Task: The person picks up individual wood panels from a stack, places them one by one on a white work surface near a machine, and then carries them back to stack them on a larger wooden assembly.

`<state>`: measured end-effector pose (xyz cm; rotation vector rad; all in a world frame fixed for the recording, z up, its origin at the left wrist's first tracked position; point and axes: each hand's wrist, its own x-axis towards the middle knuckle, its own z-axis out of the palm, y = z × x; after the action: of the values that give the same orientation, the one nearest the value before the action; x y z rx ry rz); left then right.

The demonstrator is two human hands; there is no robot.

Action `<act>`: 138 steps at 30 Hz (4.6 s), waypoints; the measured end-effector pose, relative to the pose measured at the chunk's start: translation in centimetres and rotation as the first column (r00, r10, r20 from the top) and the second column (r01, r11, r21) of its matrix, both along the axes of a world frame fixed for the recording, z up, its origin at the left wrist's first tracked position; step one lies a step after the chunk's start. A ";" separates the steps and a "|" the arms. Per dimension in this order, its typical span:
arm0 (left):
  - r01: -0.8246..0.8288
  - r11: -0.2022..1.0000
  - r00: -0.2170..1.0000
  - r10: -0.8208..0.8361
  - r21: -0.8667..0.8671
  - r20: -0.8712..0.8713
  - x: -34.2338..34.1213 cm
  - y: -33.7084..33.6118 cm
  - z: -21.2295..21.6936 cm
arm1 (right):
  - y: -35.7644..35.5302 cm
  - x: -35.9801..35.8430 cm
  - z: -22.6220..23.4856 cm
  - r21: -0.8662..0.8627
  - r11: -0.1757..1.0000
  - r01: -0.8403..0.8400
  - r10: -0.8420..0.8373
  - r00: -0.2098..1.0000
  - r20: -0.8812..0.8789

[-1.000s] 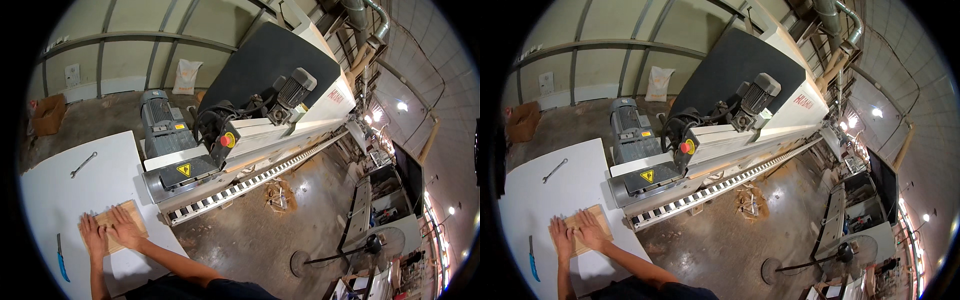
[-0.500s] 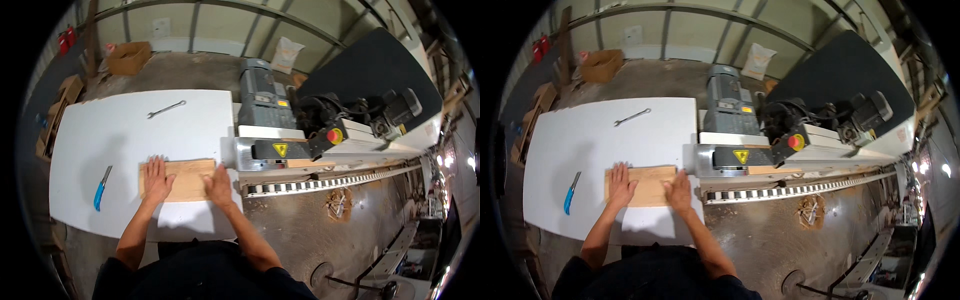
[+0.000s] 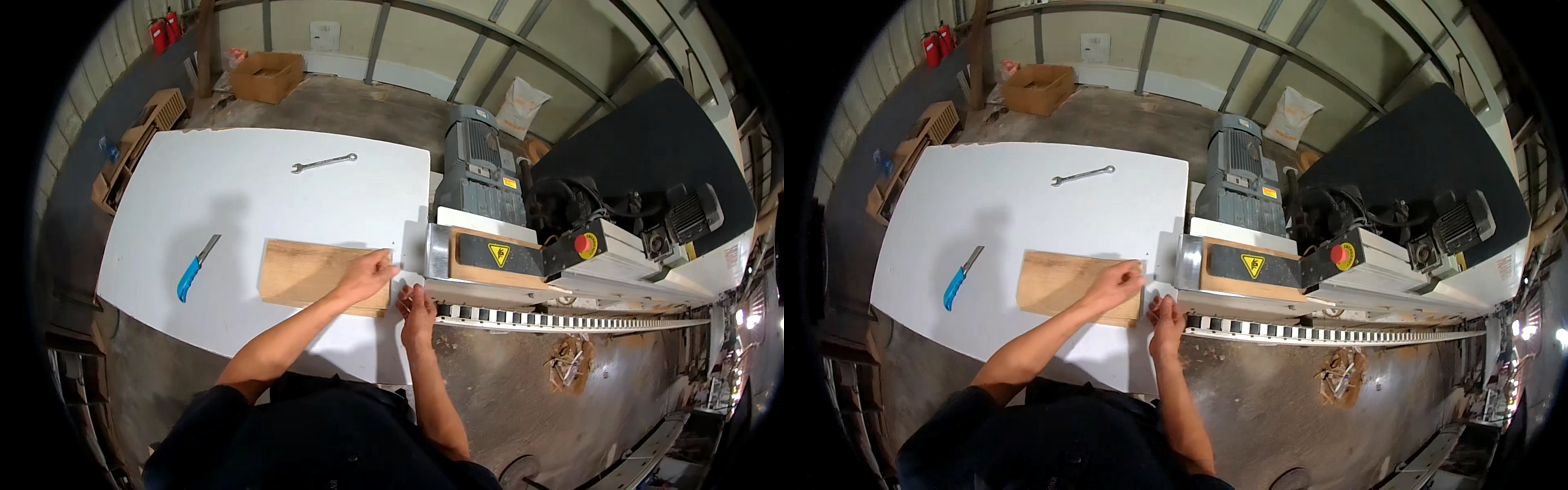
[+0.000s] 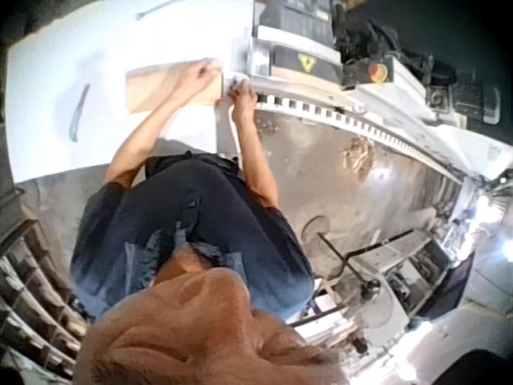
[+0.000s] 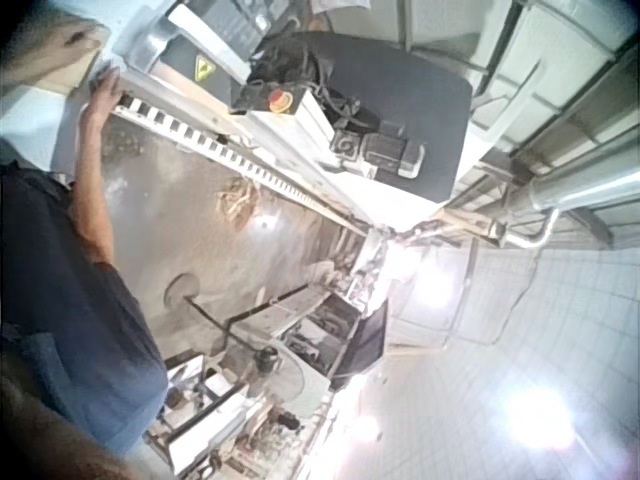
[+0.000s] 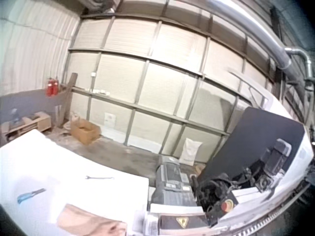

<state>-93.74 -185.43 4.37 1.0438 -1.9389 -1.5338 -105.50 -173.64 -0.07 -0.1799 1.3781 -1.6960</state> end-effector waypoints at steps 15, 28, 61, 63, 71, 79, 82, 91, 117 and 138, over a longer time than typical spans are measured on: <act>-0.110 0.789 0.952 0.259 0.605 -0.165 -4.4 -2.5 -2.0 | 3.9 1.9 2.1 0.024 0.969 -0.246 0.239 0.904 -0.354; -0.458 0.752 0.884 0.444 0.474 0.150 21.7 -1.0 0.2 | -0.8 8.3 5.8 0.105 0.825 -0.555 0.436 0.508 -0.743; 0.394 0.761 0.753 0.054 -0.515 0.656 10.0 0.5 -1.7 | -6.3 3.5 -0.7 0.352 0.917 -0.187 0.378 0.132 -0.916; 0.324 0.796 0.726 0.137 -0.511 0.674 12.5 0.2 -1.9 | -5.9 3.8 -0.6 0.367 0.919 -0.148 0.385 0.128 -0.914; -0.235 0.839 0.634 0.515 -0.491 0.577 22.4 -1.8 -3.9 | -6.2 2.5 -0.8 0.401 0.910 -0.104 0.414 0.196 -0.889; -0.498 0.806 0.860 0.414 0.318 0.297 18.9 -4.3 -1.0 | -6.6 0.7 -0.5 0.397 0.888 -0.231 0.445 0.647 -0.619; -0.489 0.844 0.846 0.398 0.219 0.355 19.1 -3.9 -0.3 | -6.0 1.5 0.4 0.380 0.898 -0.223 0.435 0.593 -0.678; -0.585 0.776 0.811 0.557 -0.237 -0.180 21.8 1.6 -3.4 | -2.2 3.3 2.5 -0.019 0.928 -0.373 0.187 0.508 -0.841; -0.437 0.897 0.886 0.418 -0.063 -0.200 24.2 1.9 -2.4 | -0.8 2.1 0.8 0.096 0.868 -0.488 0.414 0.601 -0.683; -0.981 0.102 0.093 0.994 0.166 -0.065 21.5 44.2 0.0 | 6.9 9.0 5.2 -0.038 0.064 -0.997 0.823 0.074 -0.564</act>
<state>-72.28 -141.27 4.42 1.6696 -0.5269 -0.7418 -96.47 -166.76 5.18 -1.4888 0.6590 -0.6642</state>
